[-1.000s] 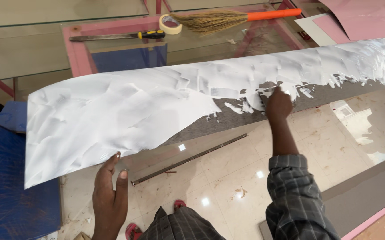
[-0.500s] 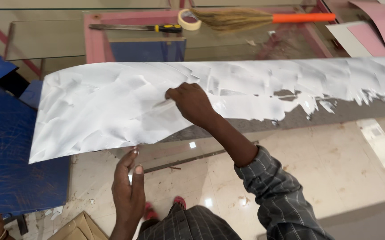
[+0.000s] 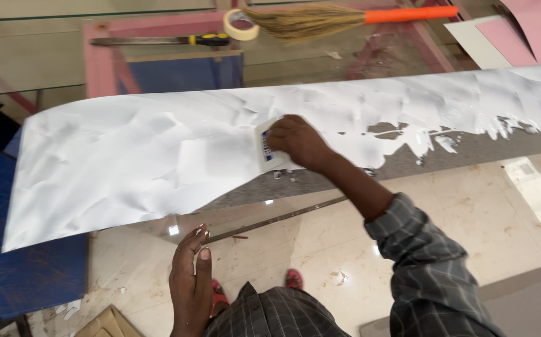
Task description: The person spreads white glue across a long rectangular board using a small rectangular applicator. The person repeatedly scoops glue from a bucket and applies it in broad strokes along the board's surface. The board remains on a glass table throughout the process.
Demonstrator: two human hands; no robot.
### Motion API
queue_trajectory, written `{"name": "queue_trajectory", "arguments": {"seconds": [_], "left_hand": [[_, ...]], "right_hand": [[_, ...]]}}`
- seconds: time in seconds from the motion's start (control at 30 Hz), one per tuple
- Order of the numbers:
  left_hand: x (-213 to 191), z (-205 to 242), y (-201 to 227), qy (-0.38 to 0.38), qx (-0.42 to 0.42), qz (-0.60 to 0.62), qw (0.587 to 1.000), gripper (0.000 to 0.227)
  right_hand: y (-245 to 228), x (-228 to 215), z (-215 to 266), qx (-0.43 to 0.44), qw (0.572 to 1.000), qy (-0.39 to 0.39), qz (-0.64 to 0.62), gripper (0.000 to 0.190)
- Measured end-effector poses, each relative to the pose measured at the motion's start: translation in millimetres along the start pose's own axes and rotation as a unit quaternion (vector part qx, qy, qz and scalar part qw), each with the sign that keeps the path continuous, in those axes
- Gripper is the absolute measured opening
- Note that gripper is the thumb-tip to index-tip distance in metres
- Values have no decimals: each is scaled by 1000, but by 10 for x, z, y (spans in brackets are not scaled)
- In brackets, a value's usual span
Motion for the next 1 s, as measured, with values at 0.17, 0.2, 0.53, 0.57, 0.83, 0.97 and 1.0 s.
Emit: {"name": "queue_trajectory", "arguments": {"seconds": [0.17, 0.2, 0.53, 0.57, 0.83, 0.97, 1.0], "left_hand": [[906, 100, 188, -47, 36, -35, 998, 43], [1140, 128, 243, -56, 59, -30, 996, 44], [3107, 785, 884, -109, 15, -26, 994, 45], [3182, 800, 942, -114, 17, -47, 992, 45], [3722, 1056, 1219, -154, -23, -62, 986, 46], [3860, 1169, 1226, -182, -30, -71, 980, 46], [3871, 1188, 1214, -188, -23, -64, 980, 46]], "right_hand": [[1034, -561, 1178, 80, 992, -13, 94, 24], [1256, -676, 1423, 93, 991, -13, 98, 23], [3341, -1946, 3959, 266, 941, -9, 211, 27], [3501, -2059, 4140, 300, 926, -17, 230, 25], [3931, -2558, 5397, 558, 777, -33, 289, 25], [3960, -2436, 5483, 632, 737, 24, 238, 20], [3969, -2371, 5436, 666, 712, 14, 221, 23]]}}
Point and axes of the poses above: each hand's wrist, its own z-axis away from the middle knuckle, its own x-axis out of the palm, y = z × x, the point moved 1 cm from there along -z, towards the middle knuckle, and after that the axes turned 11 degrees about y, right-handed, at the moved point
